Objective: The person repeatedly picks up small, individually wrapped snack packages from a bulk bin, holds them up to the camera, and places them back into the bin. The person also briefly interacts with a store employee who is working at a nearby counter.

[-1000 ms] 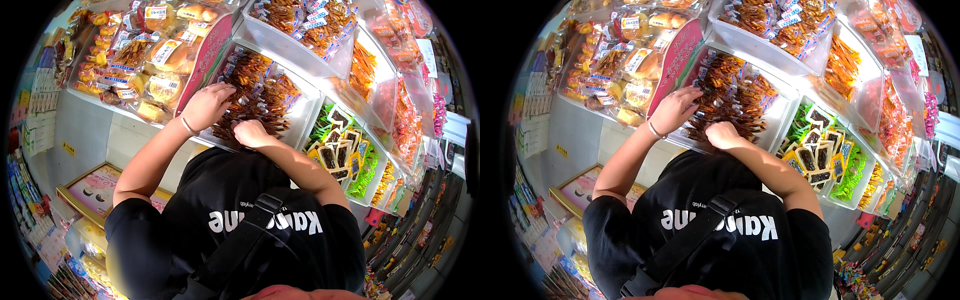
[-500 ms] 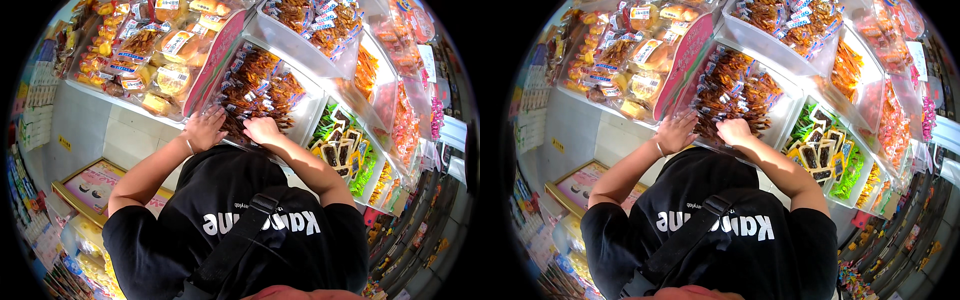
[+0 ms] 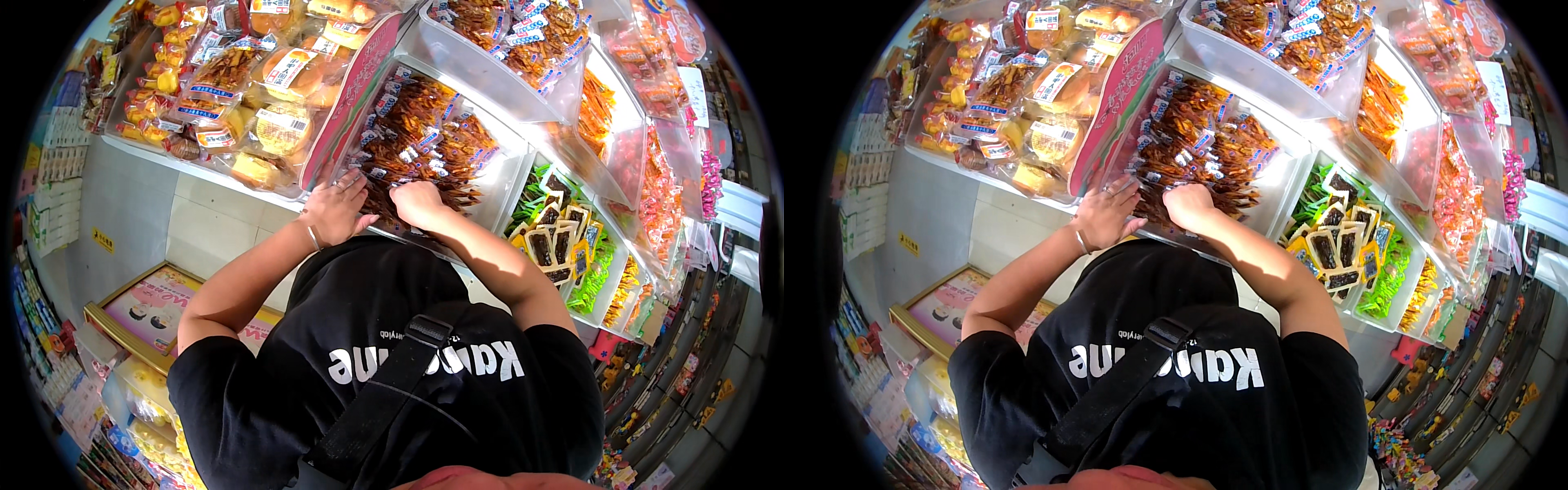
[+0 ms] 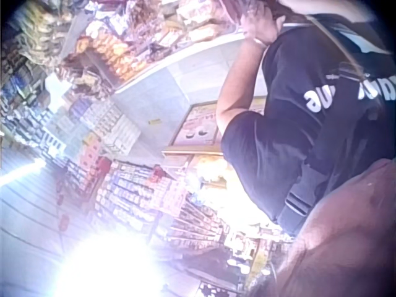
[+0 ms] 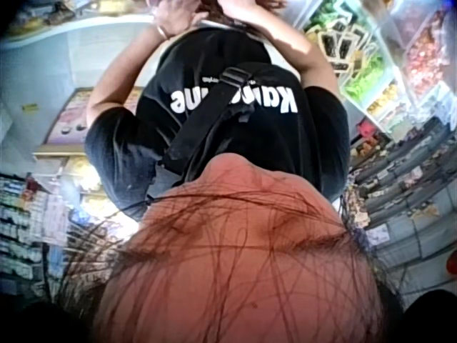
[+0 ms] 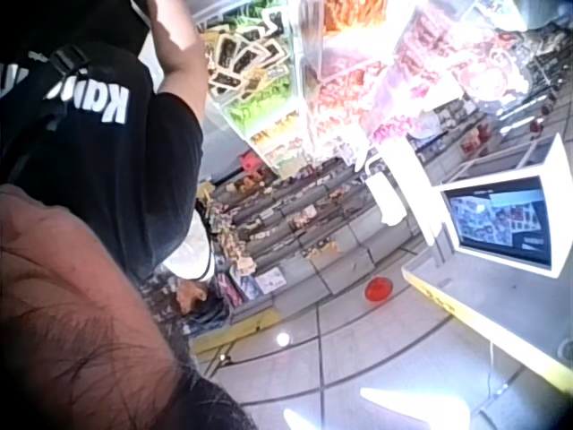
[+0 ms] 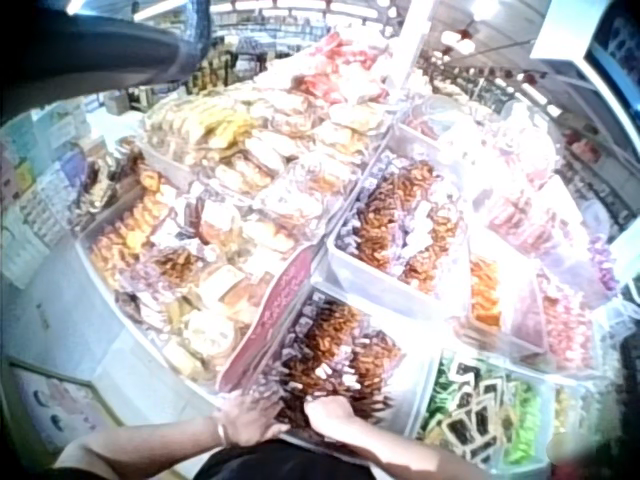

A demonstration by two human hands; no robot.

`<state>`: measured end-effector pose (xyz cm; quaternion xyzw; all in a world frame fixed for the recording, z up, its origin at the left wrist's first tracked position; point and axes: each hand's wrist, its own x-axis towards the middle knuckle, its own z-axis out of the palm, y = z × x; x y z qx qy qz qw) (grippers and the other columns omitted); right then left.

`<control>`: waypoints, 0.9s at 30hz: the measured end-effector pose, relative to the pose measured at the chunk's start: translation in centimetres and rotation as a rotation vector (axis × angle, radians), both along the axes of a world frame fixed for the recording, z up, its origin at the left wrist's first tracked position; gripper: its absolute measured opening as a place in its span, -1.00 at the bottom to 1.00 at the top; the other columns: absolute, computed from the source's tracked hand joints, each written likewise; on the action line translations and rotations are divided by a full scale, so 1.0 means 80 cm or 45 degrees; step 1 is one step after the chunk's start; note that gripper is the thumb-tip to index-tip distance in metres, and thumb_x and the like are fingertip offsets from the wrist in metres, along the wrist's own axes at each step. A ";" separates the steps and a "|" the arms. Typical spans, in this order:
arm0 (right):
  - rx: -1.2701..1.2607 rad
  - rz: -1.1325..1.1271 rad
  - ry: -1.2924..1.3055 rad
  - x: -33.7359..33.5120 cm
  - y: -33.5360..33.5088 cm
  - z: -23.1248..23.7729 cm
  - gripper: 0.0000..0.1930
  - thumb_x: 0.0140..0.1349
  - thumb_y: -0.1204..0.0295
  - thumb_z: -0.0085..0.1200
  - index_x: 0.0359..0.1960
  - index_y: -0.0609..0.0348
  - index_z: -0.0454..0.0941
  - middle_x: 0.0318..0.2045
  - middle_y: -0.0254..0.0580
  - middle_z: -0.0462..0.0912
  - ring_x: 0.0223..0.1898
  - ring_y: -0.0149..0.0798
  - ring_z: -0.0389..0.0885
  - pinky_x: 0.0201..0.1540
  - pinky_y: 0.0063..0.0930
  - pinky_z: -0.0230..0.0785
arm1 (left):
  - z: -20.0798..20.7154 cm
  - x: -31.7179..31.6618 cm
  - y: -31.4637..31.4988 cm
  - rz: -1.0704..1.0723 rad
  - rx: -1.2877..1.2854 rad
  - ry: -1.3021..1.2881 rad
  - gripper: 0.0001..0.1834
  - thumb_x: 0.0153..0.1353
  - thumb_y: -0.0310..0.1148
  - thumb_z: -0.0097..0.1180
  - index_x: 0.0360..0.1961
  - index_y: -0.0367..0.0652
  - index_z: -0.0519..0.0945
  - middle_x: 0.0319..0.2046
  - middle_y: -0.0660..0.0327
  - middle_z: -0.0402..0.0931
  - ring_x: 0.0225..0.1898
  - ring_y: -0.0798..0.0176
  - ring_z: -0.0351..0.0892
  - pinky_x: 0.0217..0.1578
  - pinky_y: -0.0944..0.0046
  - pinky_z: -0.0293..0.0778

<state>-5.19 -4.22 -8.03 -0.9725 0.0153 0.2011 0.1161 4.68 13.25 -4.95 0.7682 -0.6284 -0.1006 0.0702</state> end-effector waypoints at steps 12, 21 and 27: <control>-0.021 0.071 -0.099 0.035 0.015 0.010 -0.86 -0.05 0.40 -0.12 -0.59 0.09 0.50 -0.59 -0.11 0.56 -0.49 -0.11 0.56 -0.46 -0.24 0.38 | 0.004 0.000 0.000 0.026 0.063 0.046 -0.43 0.16 0.06 -0.35 -0.19 -0.22 0.48 -0.03 0.16 0.36 0.11 0.22 0.20 0.14 -0.18 -0.33; 0.083 0.168 -0.404 0.059 0.020 -0.020 -0.92 -0.02 0.40 -0.13 -0.52 0.06 0.42 -0.59 -0.19 0.53 -0.52 -0.13 0.55 -0.50 -0.28 0.38 | 0.004 -0.019 0.005 0.202 0.062 0.006 -0.57 0.12 -0.01 -0.20 -0.24 -0.14 0.48 -0.13 0.23 0.42 -0.02 0.24 0.33 0.04 -0.06 0.00; 0.074 -0.062 -0.525 0.018 -0.002 -0.002 -0.81 0.04 0.24 -0.01 -0.48 0.08 0.37 -0.61 -0.23 0.49 -0.56 -0.17 0.54 -0.58 -0.32 0.38 | -0.004 -0.019 0.009 0.206 0.001 0.055 -0.54 0.12 0.00 -0.21 -0.20 -0.16 0.47 -0.10 0.22 0.40 0.01 0.25 0.30 0.07 -0.07 -0.07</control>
